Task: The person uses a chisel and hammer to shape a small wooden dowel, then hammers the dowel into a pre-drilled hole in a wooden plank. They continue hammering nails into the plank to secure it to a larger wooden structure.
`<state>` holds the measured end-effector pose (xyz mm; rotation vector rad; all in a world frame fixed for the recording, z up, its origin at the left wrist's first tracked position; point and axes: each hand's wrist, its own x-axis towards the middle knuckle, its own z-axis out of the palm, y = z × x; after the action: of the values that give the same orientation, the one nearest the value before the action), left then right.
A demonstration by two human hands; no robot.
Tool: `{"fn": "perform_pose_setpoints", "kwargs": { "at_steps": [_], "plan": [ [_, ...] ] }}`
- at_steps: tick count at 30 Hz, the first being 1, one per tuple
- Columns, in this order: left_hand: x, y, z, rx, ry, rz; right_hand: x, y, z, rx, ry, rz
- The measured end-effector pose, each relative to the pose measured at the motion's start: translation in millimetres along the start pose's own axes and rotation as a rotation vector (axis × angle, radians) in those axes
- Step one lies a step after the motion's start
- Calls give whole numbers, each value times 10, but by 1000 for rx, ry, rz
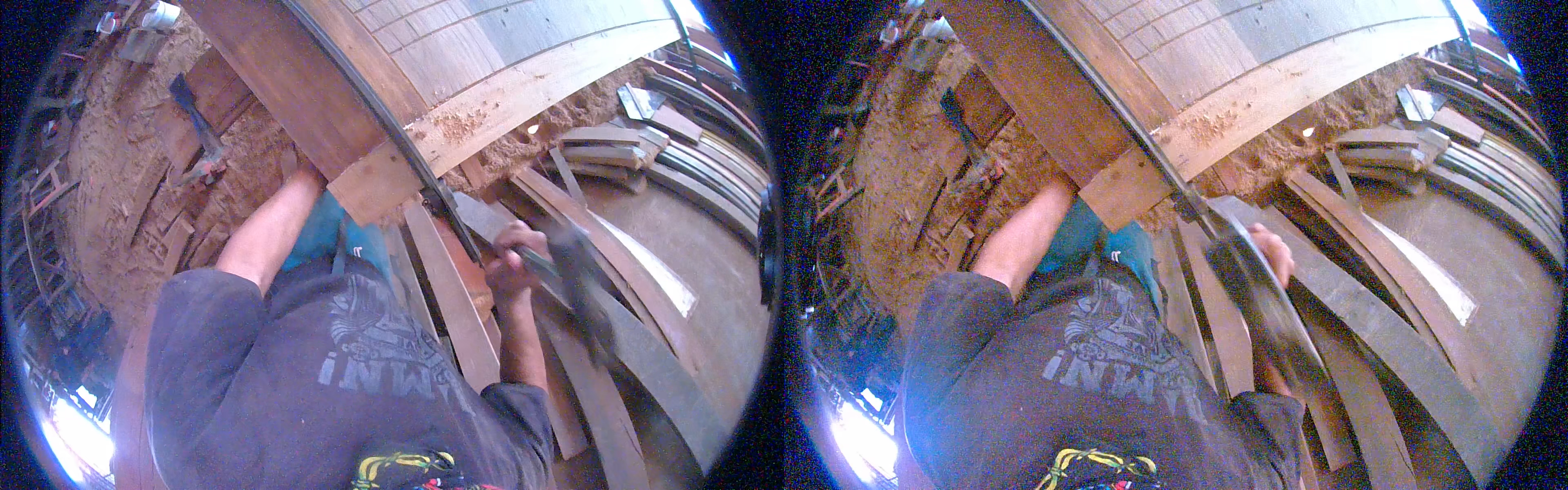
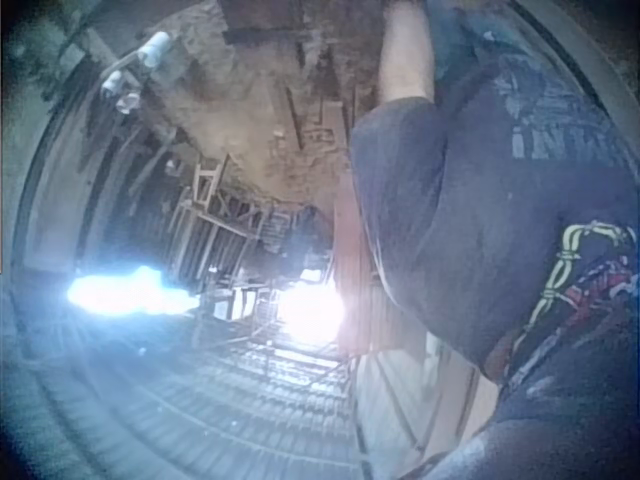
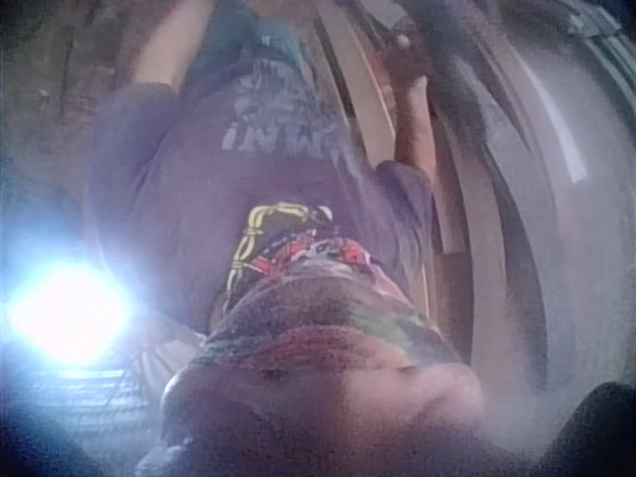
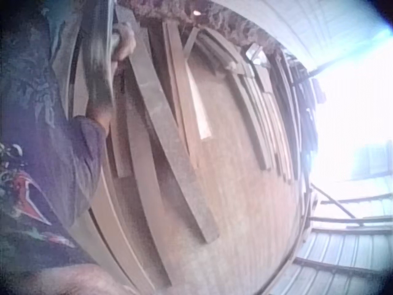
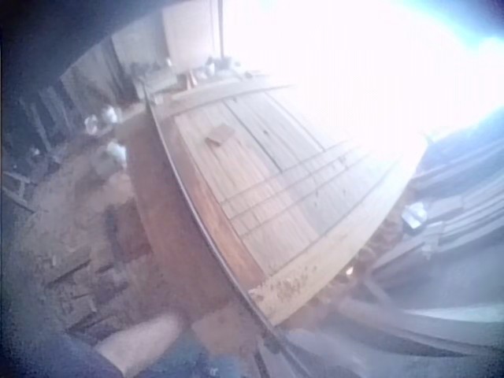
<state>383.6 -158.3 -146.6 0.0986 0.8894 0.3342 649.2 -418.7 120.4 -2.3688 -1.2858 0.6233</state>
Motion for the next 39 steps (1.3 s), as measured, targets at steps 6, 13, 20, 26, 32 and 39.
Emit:
{"fn": "perform_pose_setpoints", "kwargs": {
  "at_steps": [6, 13, 20, 26, 32, 39],
  "plan": [
    [-57, -172, 21, -1, -14, -29, 176, -25, -237, -313, -170, 199],
    [12, -44, 7, -1, -13, -25, -113, -263, 163, 239, 118, 206],
    [53, -76, 28, -1, -21, -68, -494, -396, 258, 344, 158, 436],
    [56, 8, 34, 13, -29, -90, -635, -531, 439, 412, 170, 543],
    [37, 60, 4, 21, -39, -109, -603, -681, 464, 240, 126, 429],
    [-186, 132, -96, 164, -89, -136, -580, -890, 681, 236, 130, 439]
  ]
}}
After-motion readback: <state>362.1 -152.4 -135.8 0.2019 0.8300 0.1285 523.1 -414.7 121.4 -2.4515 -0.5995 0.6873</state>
